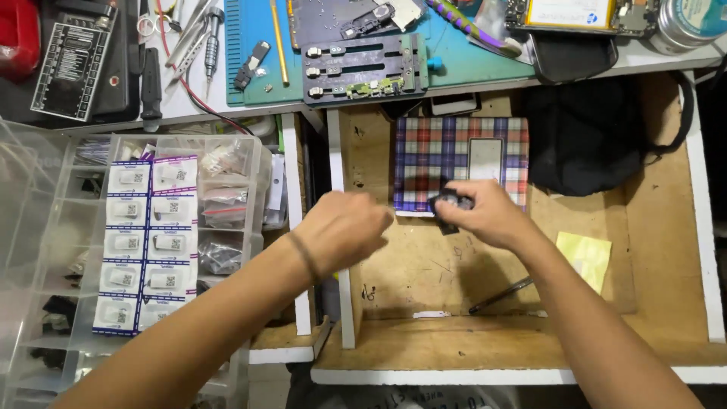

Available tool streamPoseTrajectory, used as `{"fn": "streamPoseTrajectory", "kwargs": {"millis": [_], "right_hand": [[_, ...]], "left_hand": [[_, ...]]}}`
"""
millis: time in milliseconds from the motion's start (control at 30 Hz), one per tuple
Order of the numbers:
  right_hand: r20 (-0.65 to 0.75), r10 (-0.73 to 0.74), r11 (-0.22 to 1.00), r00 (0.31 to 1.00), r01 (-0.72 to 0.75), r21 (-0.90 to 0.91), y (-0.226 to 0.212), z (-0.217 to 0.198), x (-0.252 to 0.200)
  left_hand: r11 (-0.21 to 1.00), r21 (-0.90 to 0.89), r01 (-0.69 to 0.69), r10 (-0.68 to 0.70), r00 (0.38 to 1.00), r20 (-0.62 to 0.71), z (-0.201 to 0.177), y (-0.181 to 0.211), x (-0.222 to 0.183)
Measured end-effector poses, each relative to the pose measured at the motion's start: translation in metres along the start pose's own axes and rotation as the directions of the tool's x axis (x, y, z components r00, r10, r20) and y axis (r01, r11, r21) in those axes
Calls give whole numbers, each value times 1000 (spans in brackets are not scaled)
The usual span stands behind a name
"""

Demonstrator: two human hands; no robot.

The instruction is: Sorting and organizing small electronic components into a multi-compartment storage box at a repair station.

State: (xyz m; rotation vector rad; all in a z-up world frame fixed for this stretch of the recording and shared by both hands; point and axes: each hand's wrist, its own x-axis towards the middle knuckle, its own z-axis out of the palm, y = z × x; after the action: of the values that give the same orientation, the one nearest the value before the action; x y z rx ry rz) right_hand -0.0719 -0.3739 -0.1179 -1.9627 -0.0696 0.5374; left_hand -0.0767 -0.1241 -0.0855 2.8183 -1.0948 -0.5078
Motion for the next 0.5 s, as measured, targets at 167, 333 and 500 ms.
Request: {"fn": "streamPoseTrajectory", "kwargs": {"millis": [167,333,500], "right_hand": [[318,147,864,937,35,-502,36,55,21],[409,-205,682,889,430,-592,100,92,28],[409,-333,491,850,527,-694,112,103,17]], "left_hand": [[950,-310,37,49,962,267,-80,19,-146],[958,-266,-106,14,945,-327,-33,4,-244],[936,-351,22,-83,984,-159,-2,2,-283]]}}
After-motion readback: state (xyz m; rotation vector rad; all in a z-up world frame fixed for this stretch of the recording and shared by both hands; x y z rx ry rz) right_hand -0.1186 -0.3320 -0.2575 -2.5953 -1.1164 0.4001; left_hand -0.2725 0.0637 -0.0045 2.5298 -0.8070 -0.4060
